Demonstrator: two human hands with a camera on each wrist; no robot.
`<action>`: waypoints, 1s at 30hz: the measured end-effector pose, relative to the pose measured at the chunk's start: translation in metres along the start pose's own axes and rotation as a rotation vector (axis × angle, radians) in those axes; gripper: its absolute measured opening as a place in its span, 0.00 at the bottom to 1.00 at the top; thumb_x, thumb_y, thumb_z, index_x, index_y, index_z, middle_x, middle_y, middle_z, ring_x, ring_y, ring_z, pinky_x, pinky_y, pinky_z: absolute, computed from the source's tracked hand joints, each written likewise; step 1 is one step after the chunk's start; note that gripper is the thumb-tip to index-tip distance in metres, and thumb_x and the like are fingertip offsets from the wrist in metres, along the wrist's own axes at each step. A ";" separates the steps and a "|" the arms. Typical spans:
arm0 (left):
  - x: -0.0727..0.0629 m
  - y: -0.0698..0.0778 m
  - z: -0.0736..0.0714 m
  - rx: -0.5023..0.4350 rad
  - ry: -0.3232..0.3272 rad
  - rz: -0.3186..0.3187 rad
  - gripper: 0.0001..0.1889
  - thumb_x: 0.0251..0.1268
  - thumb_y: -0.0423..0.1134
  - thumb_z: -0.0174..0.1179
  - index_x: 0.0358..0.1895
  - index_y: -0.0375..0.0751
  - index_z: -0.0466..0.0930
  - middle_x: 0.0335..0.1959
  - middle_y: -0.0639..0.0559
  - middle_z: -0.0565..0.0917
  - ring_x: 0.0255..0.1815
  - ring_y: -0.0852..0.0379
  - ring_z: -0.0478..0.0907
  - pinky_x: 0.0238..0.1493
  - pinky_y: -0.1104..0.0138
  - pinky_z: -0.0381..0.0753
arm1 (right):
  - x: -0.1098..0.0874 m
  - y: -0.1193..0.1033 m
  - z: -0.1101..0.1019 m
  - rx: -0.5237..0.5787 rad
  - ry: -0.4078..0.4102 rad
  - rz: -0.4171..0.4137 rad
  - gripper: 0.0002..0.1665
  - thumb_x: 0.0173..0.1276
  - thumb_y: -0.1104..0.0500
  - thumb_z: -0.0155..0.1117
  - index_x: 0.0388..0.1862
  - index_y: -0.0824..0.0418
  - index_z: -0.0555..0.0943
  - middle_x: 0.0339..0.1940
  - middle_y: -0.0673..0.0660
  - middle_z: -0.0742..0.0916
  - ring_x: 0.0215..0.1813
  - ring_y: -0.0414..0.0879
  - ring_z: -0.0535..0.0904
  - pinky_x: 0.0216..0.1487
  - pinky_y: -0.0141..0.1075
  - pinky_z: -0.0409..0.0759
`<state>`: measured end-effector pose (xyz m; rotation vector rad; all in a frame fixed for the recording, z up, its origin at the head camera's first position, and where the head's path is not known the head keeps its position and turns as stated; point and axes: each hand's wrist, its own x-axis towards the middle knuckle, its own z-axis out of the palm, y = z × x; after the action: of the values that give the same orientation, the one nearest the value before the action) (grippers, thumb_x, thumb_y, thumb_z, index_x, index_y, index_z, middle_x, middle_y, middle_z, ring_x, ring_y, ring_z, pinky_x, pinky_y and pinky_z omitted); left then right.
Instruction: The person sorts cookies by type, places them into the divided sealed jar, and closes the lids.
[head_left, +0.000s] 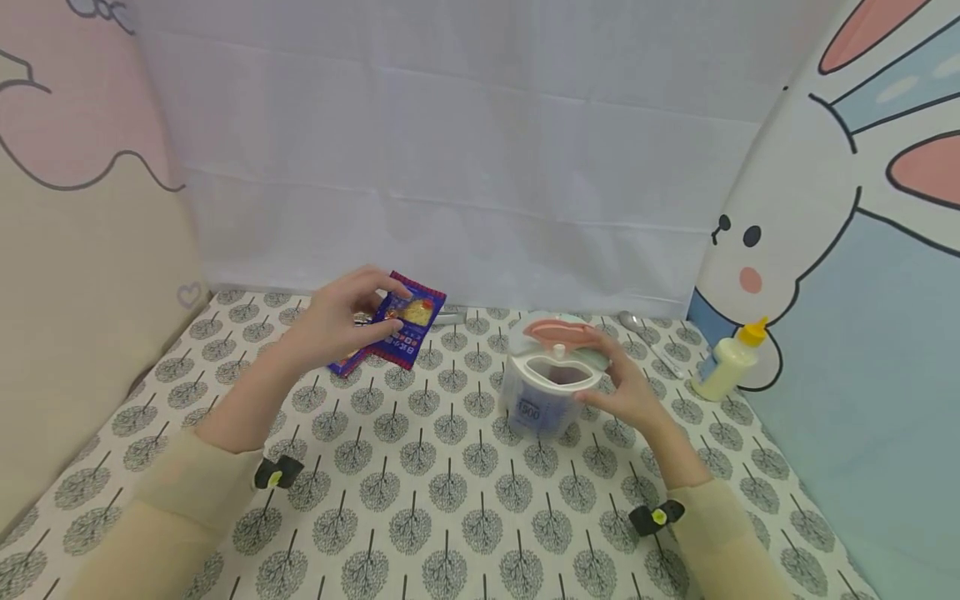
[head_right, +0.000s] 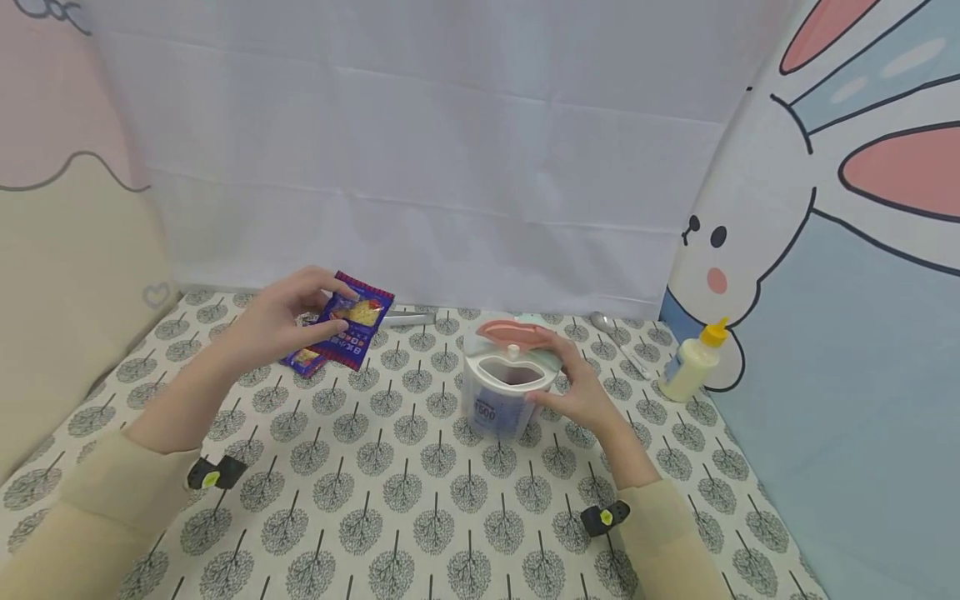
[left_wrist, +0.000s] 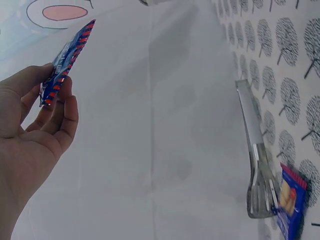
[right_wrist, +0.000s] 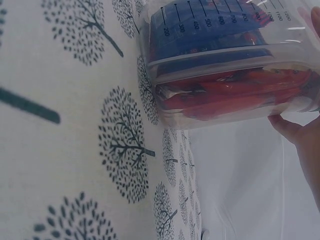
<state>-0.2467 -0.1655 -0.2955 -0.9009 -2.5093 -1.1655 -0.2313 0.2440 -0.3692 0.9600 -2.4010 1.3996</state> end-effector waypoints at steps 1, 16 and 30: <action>0.003 0.004 0.002 -0.016 0.011 0.029 0.18 0.59 0.36 0.65 0.52 0.49 0.77 0.49 0.56 0.76 0.38 0.60 0.79 0.42 0.67 0.82 | 0.000 -0.001 0.000 -0.005 0.003 -0.002 0.58 0.43 0.76 0.71 0.73 0.64 0.53 0.67 0.38 0.66 0.65 0.30 0.62 0.64 0.27 0.63; 0.051 0.059 0.054 -0.292 0.078 0.147 0.19 0.54 0.30 0.66 0.51 0.41 0.77 0.49 0.52 0.75 0.36 0.60 0.81 0.45 0.68 0.82 | 0.000 -0.002 0.000 0.000 0.014 0.009 0.58 0.43 0.76 0.71 0.72 0.64 0.53 0.66 0.46 0.69 0.65 0.30 0.63 0.67 0.50 0.65; 0.079 0.065 0.118 -0.161 0.009 0.417 0.22 0.55 0.34 0.67 0.55 0.40 0.76 0.55 0.49 0.76 0.44 0.61 0.76 0.44 0.70 0.80 | 0.000 -0.003 -0.001 -0.005 0.000 0.032 0.55 0.46 0.75 0.70 0.72 0.66 0.53 0.65 0.45 0.71 0.63 0.29 0.64 0.64 0.61 0.64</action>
<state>-0.2628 -0.0108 -0.2984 -1.3734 -2.0961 -1.2291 -0.2290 0.2437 -0.3666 0.9238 -2.4294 1.4040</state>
